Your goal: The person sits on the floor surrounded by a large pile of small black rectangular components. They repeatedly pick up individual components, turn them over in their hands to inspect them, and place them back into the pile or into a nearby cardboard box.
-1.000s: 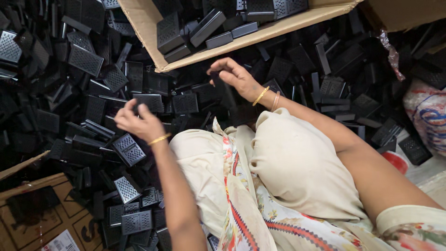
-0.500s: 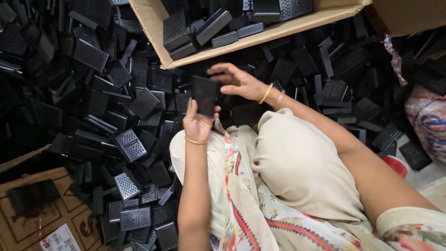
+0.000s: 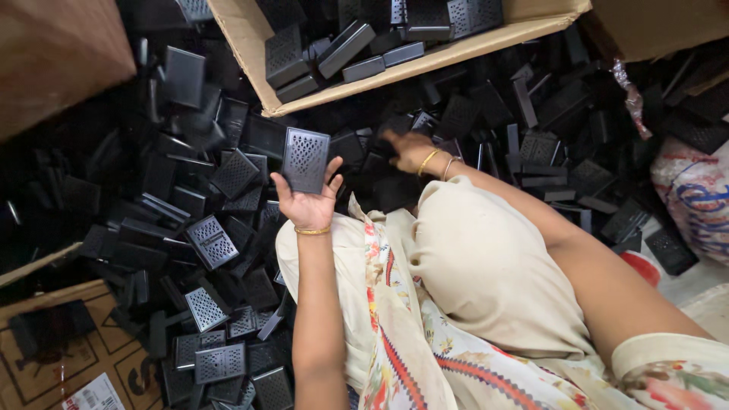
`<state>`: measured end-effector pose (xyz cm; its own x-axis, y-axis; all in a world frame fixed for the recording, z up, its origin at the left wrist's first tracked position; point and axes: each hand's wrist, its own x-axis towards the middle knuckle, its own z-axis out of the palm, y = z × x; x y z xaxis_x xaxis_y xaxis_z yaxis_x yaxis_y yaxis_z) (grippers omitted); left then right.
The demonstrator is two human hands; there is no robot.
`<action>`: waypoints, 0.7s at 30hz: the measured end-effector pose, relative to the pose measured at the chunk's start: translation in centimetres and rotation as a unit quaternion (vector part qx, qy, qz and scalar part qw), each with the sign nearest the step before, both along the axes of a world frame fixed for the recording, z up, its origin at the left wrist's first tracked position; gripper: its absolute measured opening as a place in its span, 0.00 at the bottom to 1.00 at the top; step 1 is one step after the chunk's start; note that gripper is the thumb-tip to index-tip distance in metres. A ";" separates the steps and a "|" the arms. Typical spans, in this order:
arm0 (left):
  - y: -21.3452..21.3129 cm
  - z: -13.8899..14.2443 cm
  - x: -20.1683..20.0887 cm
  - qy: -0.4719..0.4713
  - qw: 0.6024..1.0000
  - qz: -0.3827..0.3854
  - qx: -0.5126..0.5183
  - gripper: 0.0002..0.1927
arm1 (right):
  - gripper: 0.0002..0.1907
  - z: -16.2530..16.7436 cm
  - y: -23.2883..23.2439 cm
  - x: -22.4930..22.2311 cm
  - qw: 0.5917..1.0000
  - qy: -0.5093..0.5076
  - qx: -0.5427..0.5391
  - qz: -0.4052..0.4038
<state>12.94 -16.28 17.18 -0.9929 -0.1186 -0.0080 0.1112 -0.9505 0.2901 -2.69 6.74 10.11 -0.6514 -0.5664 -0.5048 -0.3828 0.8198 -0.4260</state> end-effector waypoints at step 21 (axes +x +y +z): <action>-0.8 -1.5 0.2 -0.026 0.992 0.093 -0.079 0.31 | 0.31 4.8 -0.1 5.3 0.944 0.093 -0.231 0.217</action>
<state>13.16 -17.09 15.66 -0.9522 -0.3044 -0.0258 0.2621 -0.8574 0.4430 2.65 6.60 14.93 -0.3611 -0.9317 -0.0383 -0.7428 0.3122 -0.5922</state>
